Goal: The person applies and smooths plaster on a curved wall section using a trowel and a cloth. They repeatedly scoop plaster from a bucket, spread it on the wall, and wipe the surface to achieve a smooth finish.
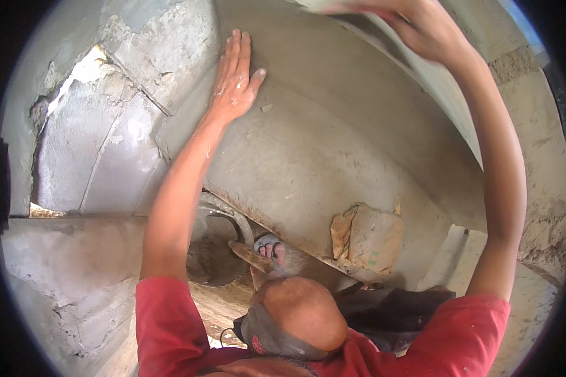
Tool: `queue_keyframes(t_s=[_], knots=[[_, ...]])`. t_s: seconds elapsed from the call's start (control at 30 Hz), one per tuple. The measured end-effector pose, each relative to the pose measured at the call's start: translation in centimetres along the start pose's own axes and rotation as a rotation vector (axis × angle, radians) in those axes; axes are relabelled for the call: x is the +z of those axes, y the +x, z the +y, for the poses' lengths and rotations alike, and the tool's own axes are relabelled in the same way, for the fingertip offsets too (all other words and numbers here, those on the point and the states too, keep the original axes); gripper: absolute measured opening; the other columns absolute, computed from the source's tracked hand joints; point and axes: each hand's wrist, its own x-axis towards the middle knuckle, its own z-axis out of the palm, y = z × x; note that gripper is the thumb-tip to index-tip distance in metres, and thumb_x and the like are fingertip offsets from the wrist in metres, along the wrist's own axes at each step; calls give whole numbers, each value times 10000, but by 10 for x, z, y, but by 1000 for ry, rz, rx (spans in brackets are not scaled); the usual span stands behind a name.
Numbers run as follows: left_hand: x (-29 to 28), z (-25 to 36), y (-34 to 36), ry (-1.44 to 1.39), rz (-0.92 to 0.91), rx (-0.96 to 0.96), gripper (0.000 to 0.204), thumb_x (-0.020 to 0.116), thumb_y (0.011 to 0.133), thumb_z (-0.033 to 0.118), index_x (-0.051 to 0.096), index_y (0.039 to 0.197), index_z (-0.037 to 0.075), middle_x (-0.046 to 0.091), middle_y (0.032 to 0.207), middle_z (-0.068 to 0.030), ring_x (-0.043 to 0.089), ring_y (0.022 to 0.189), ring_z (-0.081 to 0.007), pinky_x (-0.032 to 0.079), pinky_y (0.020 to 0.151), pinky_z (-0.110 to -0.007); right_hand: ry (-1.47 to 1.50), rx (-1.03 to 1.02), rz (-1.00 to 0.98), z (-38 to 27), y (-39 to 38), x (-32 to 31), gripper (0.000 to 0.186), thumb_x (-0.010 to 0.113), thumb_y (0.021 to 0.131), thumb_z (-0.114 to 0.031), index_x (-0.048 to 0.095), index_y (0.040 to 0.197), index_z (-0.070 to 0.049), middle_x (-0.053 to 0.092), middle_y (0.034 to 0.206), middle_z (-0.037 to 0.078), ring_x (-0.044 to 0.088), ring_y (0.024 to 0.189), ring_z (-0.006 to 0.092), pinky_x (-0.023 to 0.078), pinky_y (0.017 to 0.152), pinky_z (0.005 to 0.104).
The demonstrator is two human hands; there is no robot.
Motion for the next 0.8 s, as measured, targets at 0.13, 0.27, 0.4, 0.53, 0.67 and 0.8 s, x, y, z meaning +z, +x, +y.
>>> queue_keyframes(t_s=[0.13, 0.27, 0.4, 0.53, 0.67, 0.8], knots=[[0, 0, 2, 25, 28, 23, 816, 590, 1070, 311, 180, 1731, 63, 117, 1814, -179, 156, 1657, -420, 234, 1317, -607, -127, 153, -145, 1, -118, -44, 385, 584, 1000, -30, 722, 1360, -21, 739, 1376, 158, 640, 1375, 371, 442, 1200, 485], [-1, -3, 5, -25, 68, 145, 803, 577, 1083, 346, 202, 1717, 27, 108, 1802, -238, 180, 1645, -455, 222, 1324, -577, 13, 433, 107, -53, -165, -80, 387, 528, 1012, 20, 724, 1347, 19, 707, 1426, 178, 601, 1423, 296, 398, 1253, 458], [-8, -1, 4, -113, -82, -4, 840, 475, 1119, 396, 37, 1739, 36, -12, 1814, -226, 40, 1673, -426, 121, 1355, -562, 523, 703, 105, -191, -128, -37, 333, 603, 948, 22, 761, 1241, 29, 776, 1244, 179, 731, 1179, 255, 544, 1085, 374], [-14, -1, 0, -165, -68, 35, 887, 534, 1092, 372, 24, 1738, 40, -24, 1813, -229, 40, 1675, -422, 125, 1350, -580, 863, 262, -374, -277, -62, 67, 110, 670, 894, -29, 719, 982, 17, 722, 936, 228, 703, 869, 369, 552, 804, 459], [-16, -1, -4, -191, -30, 71, 896, 566, 1072, 354, 51, 1739, 47, 2, 1811, -234, 59, 1672, -429, 144, 1342, -598, 839, 72, -396, -354, -10, 159, 156, 693, 903, -53, 653, 789, 46, 671, 754, 270, 704, 707, 431, 552, 640, 515], [-12, -4, -1, -172, -17, 61, 894, 568, 1072, 355, 58, 1738, 49, 9, 1812, -230, 71, 1670, -431, 158, 1338, -602, 820, 95, -847, -387, 25, 214, 228, 661, 885, -67, 800, 1037, 32, 773, 1083, 296, 769, 1094, 395, 618, 957, 479]])
